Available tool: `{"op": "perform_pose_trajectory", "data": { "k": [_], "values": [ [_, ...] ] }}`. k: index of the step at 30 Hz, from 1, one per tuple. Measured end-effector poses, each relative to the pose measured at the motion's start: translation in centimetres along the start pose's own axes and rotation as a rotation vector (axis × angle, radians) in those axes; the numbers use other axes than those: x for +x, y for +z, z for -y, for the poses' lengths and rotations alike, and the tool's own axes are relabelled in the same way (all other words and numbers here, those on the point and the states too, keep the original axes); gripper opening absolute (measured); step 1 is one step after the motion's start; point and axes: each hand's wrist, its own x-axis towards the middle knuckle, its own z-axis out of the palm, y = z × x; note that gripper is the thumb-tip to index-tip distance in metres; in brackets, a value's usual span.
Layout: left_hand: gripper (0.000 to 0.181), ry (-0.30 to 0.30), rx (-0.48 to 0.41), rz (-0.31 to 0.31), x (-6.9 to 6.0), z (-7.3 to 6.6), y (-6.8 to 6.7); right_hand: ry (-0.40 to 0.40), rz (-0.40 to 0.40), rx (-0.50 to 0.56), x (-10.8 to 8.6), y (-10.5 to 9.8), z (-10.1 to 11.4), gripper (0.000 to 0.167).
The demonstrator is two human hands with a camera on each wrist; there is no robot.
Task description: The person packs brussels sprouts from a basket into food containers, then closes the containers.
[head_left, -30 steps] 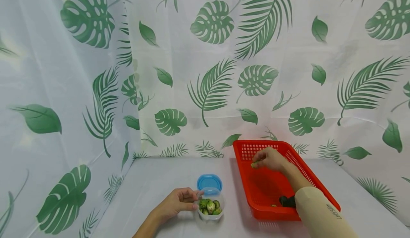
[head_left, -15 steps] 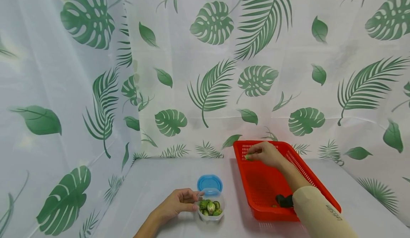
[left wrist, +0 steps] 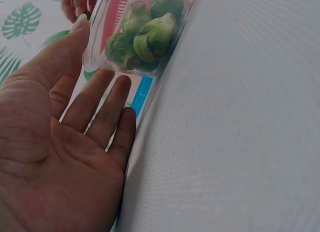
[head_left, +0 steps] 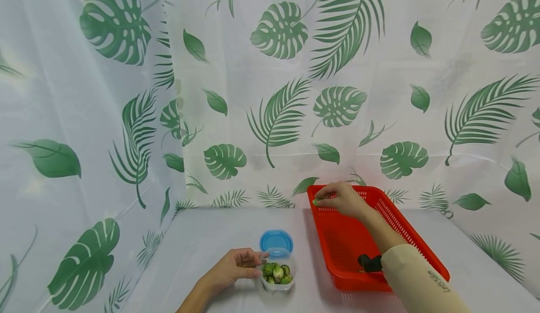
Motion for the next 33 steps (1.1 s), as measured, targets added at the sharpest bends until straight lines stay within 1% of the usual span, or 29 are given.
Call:
{"op": "perform_pose_trajectory", "data": {
  "k": [1, 6, 14, 18, 23, 27, 33],
  "values": [
    [0.023, 0.0, 0.0, 0.001, 0.0, 0.0, 0.0, -0.021, 0.003, -0.002, 0.1, 0.0, 0.2, 0.023],
    [0.023, 0.0, -0.001, -0.003, 0.0, 0.0, 0.1, -0.071, 0.017, -0.001, 0.5, 0.5, 1.5, 0.021],
    [0.024, -0.001, 0.011, -0.019, 0.1, 0.2, 0.2, -0.056, 0.031, 0.02, 0.9, 1.2, 2.9, 0.019],
    [0.023, 0.001, 0.01, -0.017, 0.1, 0.2, 0.1, -0.066, 0.038, 0.042, 0.9, 1.6, 3.8, 0.019],
    [0.02, 0.008, 0.003, -0.004, 0.0, 0.1, 0.1, -0.085, 0.035, 0.047, 0.8, 2.0, 5.1, 0.021],
    [0.02, 0.004, 0.006, -0.005, 0.0, 0.2, 0.0, -0.101, 0.037, 0.042, 0.7, 2.2, 6.0, 0.021],
    [0.022, 0.001, 0.006, -0.008, 0.0, 0.2, 0.0, -0.129, 0.06, 0.051, 0.4, 2.6, 6.8, 0.019]
  ]
}}
